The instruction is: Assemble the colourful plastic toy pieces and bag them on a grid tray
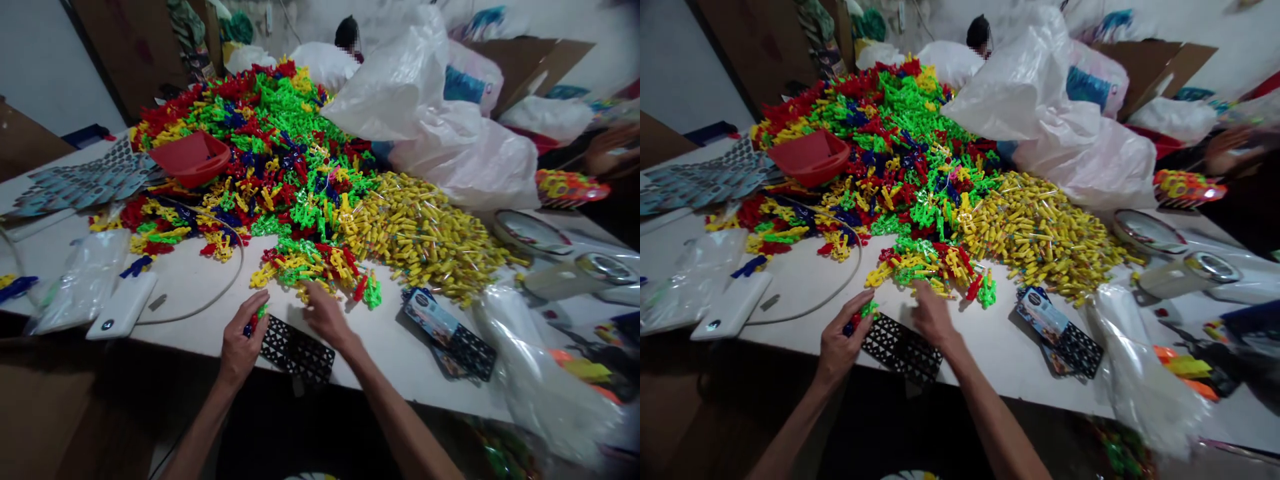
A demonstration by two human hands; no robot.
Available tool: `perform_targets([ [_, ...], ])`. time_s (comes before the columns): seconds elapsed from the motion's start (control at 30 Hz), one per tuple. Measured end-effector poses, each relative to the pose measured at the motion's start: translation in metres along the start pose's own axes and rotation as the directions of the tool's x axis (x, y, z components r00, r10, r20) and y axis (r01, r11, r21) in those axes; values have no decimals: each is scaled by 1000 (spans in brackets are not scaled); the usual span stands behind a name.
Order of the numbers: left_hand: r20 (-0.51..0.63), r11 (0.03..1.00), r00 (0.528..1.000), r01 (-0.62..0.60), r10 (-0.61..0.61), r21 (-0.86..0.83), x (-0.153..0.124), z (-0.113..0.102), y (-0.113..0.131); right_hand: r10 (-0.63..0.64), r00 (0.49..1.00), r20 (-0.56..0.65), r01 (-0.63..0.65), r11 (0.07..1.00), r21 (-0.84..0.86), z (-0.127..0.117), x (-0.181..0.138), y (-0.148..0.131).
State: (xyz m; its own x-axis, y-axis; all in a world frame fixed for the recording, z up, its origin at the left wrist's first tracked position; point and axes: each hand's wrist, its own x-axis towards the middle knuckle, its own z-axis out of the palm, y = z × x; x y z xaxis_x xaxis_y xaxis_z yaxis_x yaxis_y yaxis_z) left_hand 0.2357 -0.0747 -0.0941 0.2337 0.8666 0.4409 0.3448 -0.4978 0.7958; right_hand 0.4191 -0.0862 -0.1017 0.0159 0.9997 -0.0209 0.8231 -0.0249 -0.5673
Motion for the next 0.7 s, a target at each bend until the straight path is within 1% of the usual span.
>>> perform_targets([
  [0.03, -7, 1000, 1000, 21, -21, -11, -1, -2, 2, 116, 993, -18, -117, 984, -132, -10, -4, 11],
  [0.07, -4, 998, 999, 54, -54, -32, -3, -4, 3, 182, 983, -9, -178, 951, -252, -17, -7, 21],
  [0.1, 3, 994, 995, 96, -96, -61, -3, -6, 5, 215, 977, 7, -199, 916, -349, -21, -9, 29],
  [0.13, 10, 985, 990, 143, -143, -94, -4, -6, 7, 217, 976, 29, -185, 890, -418, -22, -10, 35],
  [0.2, 17, 962, 975, 223, -224, -157, -4, -7, 9, 171, 983, 66, -119, 872, -475, -19, -8, 39],
  [0.23, 16, 952, 969, 246, -248, -183, -3, -6, 9, 150, 986, 70, -98, 873, -478, -16, -6, 38],
  [0.3, 17, 942, 966, 256, -259, -216, -3, -5, 8, 126, 990, 63, -84, 889, -451, -8, -2, 32],
  [0.33, 21, 942, 967, 251, -252, -225, -3, -4, 7, 109, 992, 64, -74, 910, -408, -4, -1, 28],
  [0.43, 23, 946, 972, 233, -234, -227, -4, -4, 4, 26, 995, 91, -9, 983, -184, 7, 1, 14],
  [0.5, 21, 946, 972, 232, -233, -225, -4, -4, 3, -6, 994, 108, 19, 993, -120, 12, 0, 3],
  [0.6, 28, 949, 975, 221, -221, -227, -3, -3, 3, 16, 993, 115, 6, 982, -189, 14, 3, -16],
  [0.7, 16, 956, 980, 198, -199, -216, -3, -3, 2, 69, 981, 182, -18, 964, -266, 9, 11, -32],
])
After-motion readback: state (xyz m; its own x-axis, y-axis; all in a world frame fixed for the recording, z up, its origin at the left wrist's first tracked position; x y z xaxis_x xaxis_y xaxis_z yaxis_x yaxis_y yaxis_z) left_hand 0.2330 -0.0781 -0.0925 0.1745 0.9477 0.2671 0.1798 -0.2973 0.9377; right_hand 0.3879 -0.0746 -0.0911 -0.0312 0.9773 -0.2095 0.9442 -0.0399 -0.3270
